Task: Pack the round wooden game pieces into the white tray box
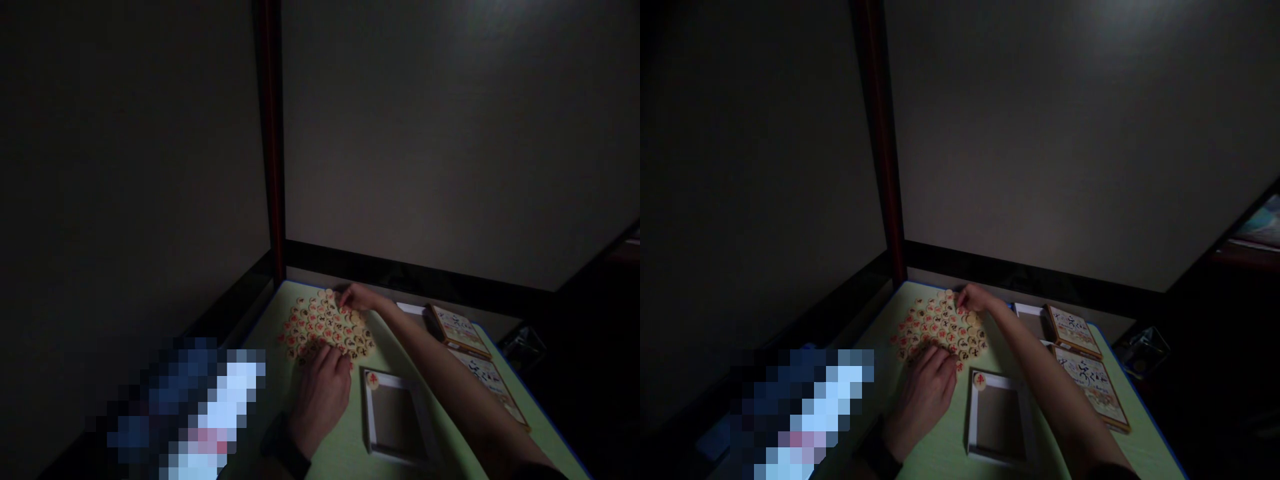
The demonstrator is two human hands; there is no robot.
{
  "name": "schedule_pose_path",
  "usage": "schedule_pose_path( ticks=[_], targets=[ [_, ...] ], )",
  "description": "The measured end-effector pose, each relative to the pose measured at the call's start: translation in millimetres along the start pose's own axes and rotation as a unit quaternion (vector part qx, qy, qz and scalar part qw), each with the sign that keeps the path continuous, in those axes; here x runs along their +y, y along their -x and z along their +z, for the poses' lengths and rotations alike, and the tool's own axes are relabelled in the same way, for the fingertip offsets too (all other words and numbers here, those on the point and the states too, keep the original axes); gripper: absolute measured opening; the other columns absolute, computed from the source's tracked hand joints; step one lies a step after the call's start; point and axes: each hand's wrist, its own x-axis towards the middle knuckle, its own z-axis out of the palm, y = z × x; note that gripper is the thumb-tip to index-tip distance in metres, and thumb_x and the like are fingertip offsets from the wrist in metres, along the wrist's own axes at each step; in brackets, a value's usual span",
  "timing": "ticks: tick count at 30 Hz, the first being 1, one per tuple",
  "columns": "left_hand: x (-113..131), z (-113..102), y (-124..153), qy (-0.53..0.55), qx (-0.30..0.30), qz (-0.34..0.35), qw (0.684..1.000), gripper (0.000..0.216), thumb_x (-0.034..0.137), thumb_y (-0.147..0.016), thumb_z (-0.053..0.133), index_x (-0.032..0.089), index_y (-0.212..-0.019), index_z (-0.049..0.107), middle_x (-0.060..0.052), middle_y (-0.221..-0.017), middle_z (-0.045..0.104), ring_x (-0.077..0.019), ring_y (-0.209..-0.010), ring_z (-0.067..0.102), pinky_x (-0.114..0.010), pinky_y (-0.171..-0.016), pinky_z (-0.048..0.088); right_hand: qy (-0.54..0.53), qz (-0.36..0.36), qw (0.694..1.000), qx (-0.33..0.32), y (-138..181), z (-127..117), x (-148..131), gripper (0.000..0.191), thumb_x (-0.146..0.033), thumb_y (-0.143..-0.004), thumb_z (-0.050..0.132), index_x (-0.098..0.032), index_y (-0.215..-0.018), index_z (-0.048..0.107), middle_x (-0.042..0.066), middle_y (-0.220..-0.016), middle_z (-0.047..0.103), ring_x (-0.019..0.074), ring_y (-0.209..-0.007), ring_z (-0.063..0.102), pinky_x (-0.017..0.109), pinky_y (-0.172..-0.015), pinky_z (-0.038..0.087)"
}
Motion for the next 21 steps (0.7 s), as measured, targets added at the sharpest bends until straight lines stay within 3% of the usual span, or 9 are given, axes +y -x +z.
schedule_pose_path(
  ticks=[5, 11, 16, 21],
  targets=[
    [-0.3, -3.2, -1.7, -0.004, -0.022, 0.003, 1.000, 0.020, 0.012, -0.093, 0.049, 0.019, -0.097, 0.067, -0.005, -0.098, 0.067, -0.0220, -0.098, 0.059, -0.040, -0.090, 0.051, -0.007, -0.003, 1.000, 0.021, 2.8, -1.5, -0.4, 0.019, -0.011, -0.078, 0.069, -0.014, -0.093, 0.081, 0.004, -0.084, 0.078, 0.0188, -0.077, 0.071, 0.026, -0.072, 0.054],
    [-1.5, 2.7, -0.5, -0.019, -0.015, 0.004, 1.000, 0.020, 0.011, -0.092, 0.050, 0.019, -0.097, 0.068, -0.006, -0.100, 0.068, -0.0228, -0.100, 0.059, -0.040, -0.091, 0.051, 0.040, -0.002, 0.998, 0.048, 23.8, -5.7, -10.7, 0.028, -0.004, -0.076, 0.062, -0.019, -0.090, 0.082, 0.006, -0.088, 0.080, 0.0207, -0.086, 0.073, 0.025, -0.077, 0.050],
    [-1.7, 5.1, 0.9, -0.023, -0.006, 0.011, 1.000, 0.020, 0.010, -0.091, 0.050, 0.018, -0.097, 0.068, -0.006, -0.101, 0.068, -0.0228, -0.102, 0.059, -0.040, -0.092, 0.052, 0.076, 0.018, 0.995, 0.054, 51.5, 2.6, -23.7, 0.021, -0.015, -0.078, 0.064, -0.019, -0.090, 0.081, 0.012, -0.088, 0.079, 0.0255, -0.086, 0.073, 0.026, -0.070, 0.049],
    [-0.9, 3.1, 1.0, -0.025, -0.012, 0.010, 1.000, 0.021, 0.011, -0.092, 0.051, 0.019, -0.100, 0.068, -0.007, -0.104, 0.068, -0.0237, -0.105, 0.060, -0.041, -0.094, 0.051, 0.059, 0.015, 0.996, 0.059, 64.8, 3.5, -26.2, 0.024, -0.008, -0.078, 0.056, -0.016, -0.087, 0.078, 0.012, -0.090, 0.078, 0.0234, -0.088, 0.072, 0.026, -0.073, 0.046]
  ],
)
